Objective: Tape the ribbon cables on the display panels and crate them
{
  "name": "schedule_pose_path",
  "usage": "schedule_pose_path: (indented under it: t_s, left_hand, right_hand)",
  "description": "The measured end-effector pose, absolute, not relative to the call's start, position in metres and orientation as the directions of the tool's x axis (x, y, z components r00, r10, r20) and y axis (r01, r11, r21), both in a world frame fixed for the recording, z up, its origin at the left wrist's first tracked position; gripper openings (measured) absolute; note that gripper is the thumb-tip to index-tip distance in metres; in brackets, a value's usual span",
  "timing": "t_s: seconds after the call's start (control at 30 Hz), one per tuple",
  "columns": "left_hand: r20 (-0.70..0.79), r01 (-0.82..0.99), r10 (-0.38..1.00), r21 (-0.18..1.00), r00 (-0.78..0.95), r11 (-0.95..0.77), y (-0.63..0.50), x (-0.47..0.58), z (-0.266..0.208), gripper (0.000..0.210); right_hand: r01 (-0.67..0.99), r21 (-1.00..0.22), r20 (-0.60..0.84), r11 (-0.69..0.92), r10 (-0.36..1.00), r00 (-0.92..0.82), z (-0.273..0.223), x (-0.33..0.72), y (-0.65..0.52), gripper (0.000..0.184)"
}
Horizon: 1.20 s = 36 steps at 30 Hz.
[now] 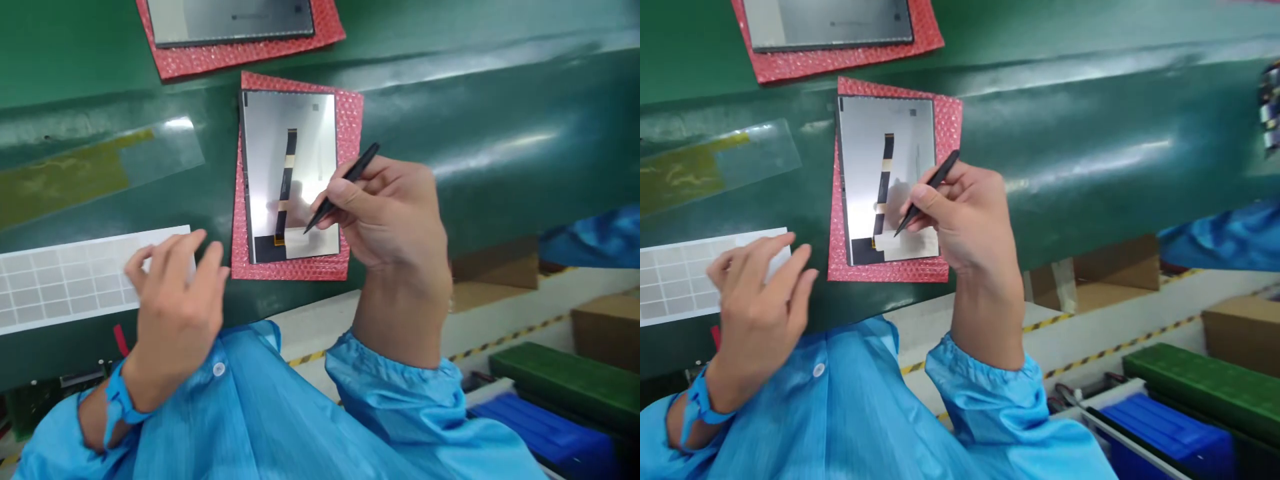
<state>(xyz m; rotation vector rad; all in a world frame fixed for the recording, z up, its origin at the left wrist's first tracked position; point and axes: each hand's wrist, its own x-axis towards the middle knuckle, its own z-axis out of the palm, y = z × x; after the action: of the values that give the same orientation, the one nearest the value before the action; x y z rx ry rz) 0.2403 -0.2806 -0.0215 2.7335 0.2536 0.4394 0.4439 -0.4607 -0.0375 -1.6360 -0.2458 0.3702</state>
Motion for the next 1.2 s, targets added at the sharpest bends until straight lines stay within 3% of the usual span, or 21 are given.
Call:
schedule_pose_path:
  t_s: [0.2,0.53,0.7,1.2]
  left_hand:
    - [0.266,0.060,0.193,0.438,0.945,-0.897,-0.323,0.278,-0.043,0.025]
    - [0.201,0.096,0.193,0.410,0.960,-0.907,-0.322,0.278,-0.040,0.028]
    - [0.192,0.085,0.173,0.397,0.966,-0.914,-0.322,0.278,-0.039,0.030]
    - [0.147,0.085,0.138,0.322,0.979,-0.943,-0.328,0.277,-0.039,0.039]
  right_hand:
    - [-0.129,-0.976,-0.193,-0.178,0.415,0.889,-0.048,0.443,-0.458,0.033]
    - [-0.097,-0.974,-0.163,-0.205,0.338,0.927,-0.041,0.436,-0.457,0.015]
    - [-0.149,-0.954,-0.230,-0.262,0.314,0.921,-0.039,0.435,-0.458,0.017]
    - [-0.115,-0.955,-0.197,-0.272,0.298,0.934,-0.040,0.433,-0.457,0.020]
